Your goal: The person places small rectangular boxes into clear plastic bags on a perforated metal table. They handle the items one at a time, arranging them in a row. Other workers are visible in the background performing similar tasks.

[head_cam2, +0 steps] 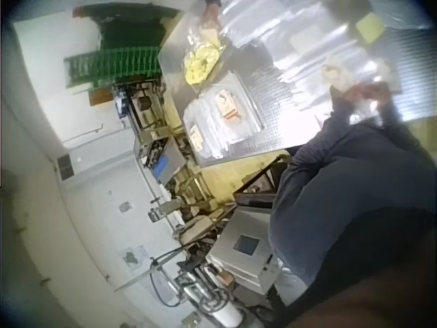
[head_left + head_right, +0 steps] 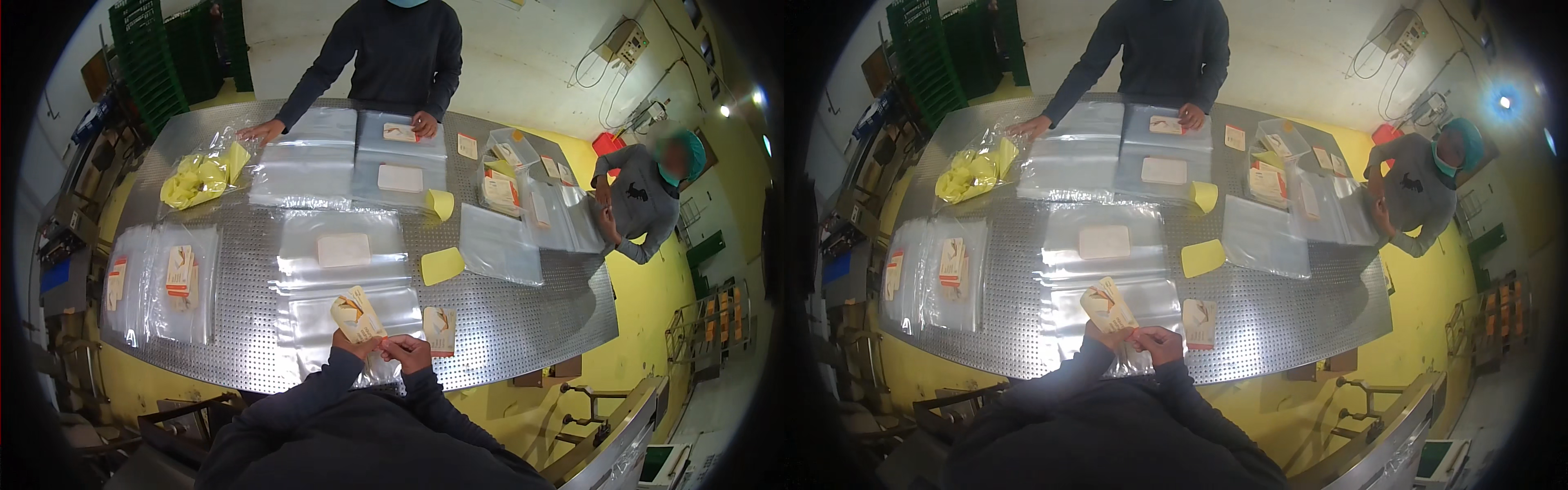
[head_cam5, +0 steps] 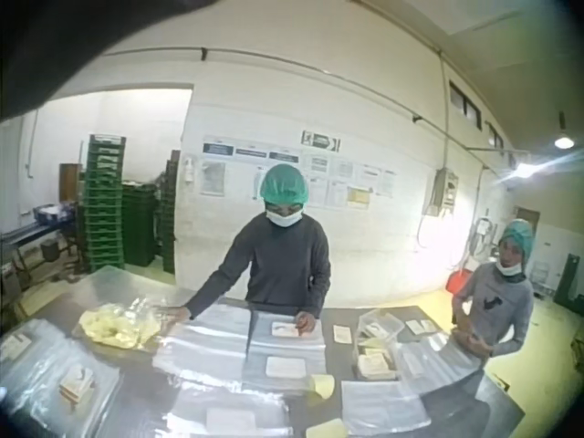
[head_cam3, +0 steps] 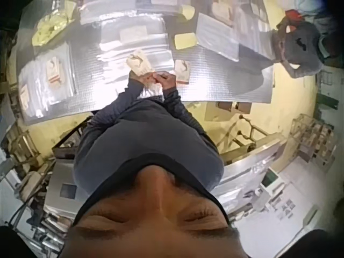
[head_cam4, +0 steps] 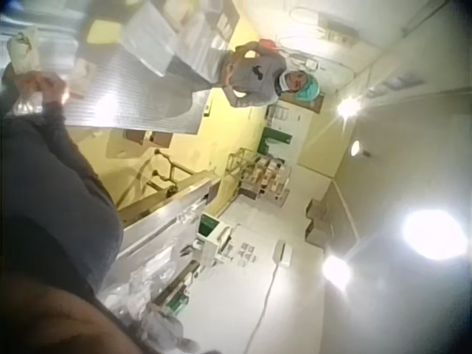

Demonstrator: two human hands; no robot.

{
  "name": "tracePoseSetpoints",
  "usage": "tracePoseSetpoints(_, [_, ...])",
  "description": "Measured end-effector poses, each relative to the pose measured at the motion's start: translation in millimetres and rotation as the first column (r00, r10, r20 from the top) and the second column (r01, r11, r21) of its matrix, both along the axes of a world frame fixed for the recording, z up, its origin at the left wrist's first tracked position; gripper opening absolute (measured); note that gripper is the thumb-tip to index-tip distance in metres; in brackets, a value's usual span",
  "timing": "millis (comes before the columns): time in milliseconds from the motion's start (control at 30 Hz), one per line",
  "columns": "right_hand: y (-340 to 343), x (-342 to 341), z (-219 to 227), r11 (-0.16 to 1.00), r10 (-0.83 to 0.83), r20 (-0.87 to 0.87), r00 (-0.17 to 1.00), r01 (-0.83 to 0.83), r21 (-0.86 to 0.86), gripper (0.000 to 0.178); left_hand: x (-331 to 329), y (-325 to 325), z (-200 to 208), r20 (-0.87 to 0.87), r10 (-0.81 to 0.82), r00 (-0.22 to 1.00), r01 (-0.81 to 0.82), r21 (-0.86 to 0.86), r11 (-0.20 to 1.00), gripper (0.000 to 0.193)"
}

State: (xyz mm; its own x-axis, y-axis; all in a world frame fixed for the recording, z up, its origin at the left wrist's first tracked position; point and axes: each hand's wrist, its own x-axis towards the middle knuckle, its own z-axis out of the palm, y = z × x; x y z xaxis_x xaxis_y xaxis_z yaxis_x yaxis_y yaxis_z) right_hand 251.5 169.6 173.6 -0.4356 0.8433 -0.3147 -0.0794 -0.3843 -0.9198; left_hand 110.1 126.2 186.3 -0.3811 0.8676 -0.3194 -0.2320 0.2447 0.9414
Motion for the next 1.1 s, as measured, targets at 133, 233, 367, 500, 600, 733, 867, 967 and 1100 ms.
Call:
tracePoseSetpoints(133, [-2,-2,-5,0.999,-0.012,0.081,0.997,0.009,0.037,0.015,0,-4,-6,-0.043,-0.005,0.999,0.005,0.004,1.000,0.029])
tracePoseSetpoints(233, [1,0,4,1.000,0.024,0.055,0.998,-0.024,-0.002,0.014,1,-5,-7,-0.081,0.020,0.997,-0.018,0.027,0.999,0.030])
tracePoseSetpoints(367, [6,2,1,0.995,0.083,0.130,0.988,-0.088,0.040,0.014,3,-6,-2,-0.096,0.022,0.995,-0.020,0.021,1.000,0.031])
tracePoseSetpoints(500, [5,1,-9,0.998,0.055,0.181,0.982,-0.061,0.031,0.014,7,-8,-12,-0.174,0.015,0.985,-0.008,0.043,0.999,0.031])
tracePoseSetpoints(600, [4,-2,-13,0.999,0.028,0.151,0.988,-0.024,-0.028,0.014,10,-9,8,-0.264,0.029,0.964,-0.014,0.060,0.998,0.033])
tracePoseSetpoints(733, [4,-1,-16,0.998,0.056,0.158,0.986,-0.051,-0.033,0.015,10,-9,10,-0.324,0.048,0.945,-0.022,0.084,0.996,0.036])
tracePoseSetpoints(867, [4,3,-19,0.995,0.085,0.123,0.989,-0.078,-0.062,0.016,10,-9,12,-0.323,0.028,0.946,-0.010,0.058,0.998,0.039])
tracePoseSetpoints(967, [4,5,-17,0.992,0.106,0.116,0.988,-0.097,-0.079,0.016,9,-9,5,-0.306,0.012,0.952,0.007,0.060,0.998,0.040])
tracePoseSetpoints(1100, [5,8,-15,0.987,0.134,0.078,0.988,-0.126,-0.104,0.018,8,-9,-2,-0.304,0.025,0.952,0.000,0.080,0.997,0.038])
